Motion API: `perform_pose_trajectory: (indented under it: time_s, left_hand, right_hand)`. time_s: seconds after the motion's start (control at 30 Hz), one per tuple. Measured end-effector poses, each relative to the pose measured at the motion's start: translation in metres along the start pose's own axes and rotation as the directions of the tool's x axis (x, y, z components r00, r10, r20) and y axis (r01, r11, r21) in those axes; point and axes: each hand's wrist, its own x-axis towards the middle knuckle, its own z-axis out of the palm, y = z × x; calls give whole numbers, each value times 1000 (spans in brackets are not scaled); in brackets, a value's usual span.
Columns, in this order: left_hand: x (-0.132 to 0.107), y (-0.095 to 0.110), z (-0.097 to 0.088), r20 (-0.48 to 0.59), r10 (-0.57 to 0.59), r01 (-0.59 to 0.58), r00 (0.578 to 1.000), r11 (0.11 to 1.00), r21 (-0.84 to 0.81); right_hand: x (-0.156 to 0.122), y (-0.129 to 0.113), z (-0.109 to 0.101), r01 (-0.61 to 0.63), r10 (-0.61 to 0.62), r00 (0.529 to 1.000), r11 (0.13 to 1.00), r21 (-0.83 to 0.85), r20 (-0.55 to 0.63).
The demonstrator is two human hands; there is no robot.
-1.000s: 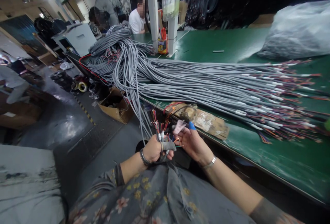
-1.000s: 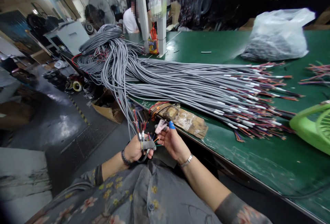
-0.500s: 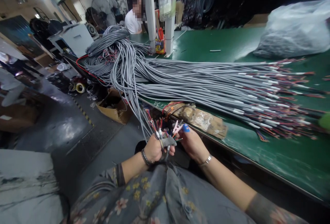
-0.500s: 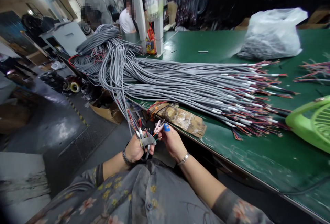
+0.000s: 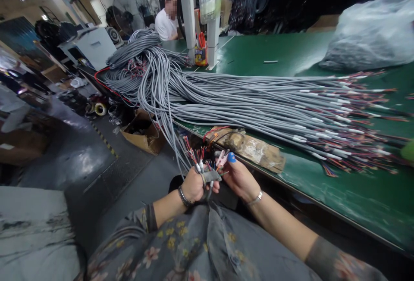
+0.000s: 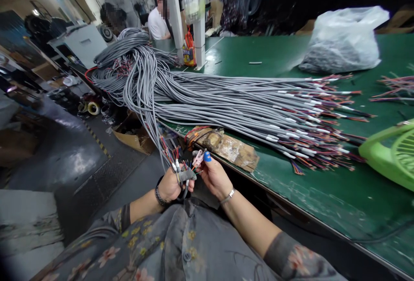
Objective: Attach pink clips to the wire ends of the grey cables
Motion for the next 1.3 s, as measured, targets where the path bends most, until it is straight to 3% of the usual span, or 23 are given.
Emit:
perform_pose_trajectory:
  time_s: [0.3, 0.5, 0.8, 1.03, 1.3]
  left_hand:
    - [0, 1, 1, -59, -25, 23, 998, 999, -46]
    - [0, -1, 0, -29, -20, 20, 999, 1000, 5]
    - [-7, -1, -2, 8, -14, 14, 1000, 1000, 27]
    - [-8, 0, -6, 9, 19, -18, 1000, 999, -44]
    - [1, 3, -2, 21, 27, -24, 999, 994, -107]
  right_hand:
    - [1, 5, -2, 20, -20, 1000, 1000, 0, 4]
    - [1, 7, -2, 41, -40, 999, 996, -73, 22]
    - [-4, -3, 6, -58, 61, 997, 996, 72, -40]
    - [-6, -5, 7, 0, -1, 998, 1000, -18, -57]
    - [-6, -13, 9, -65, 54, 991, 994, -91, -124]
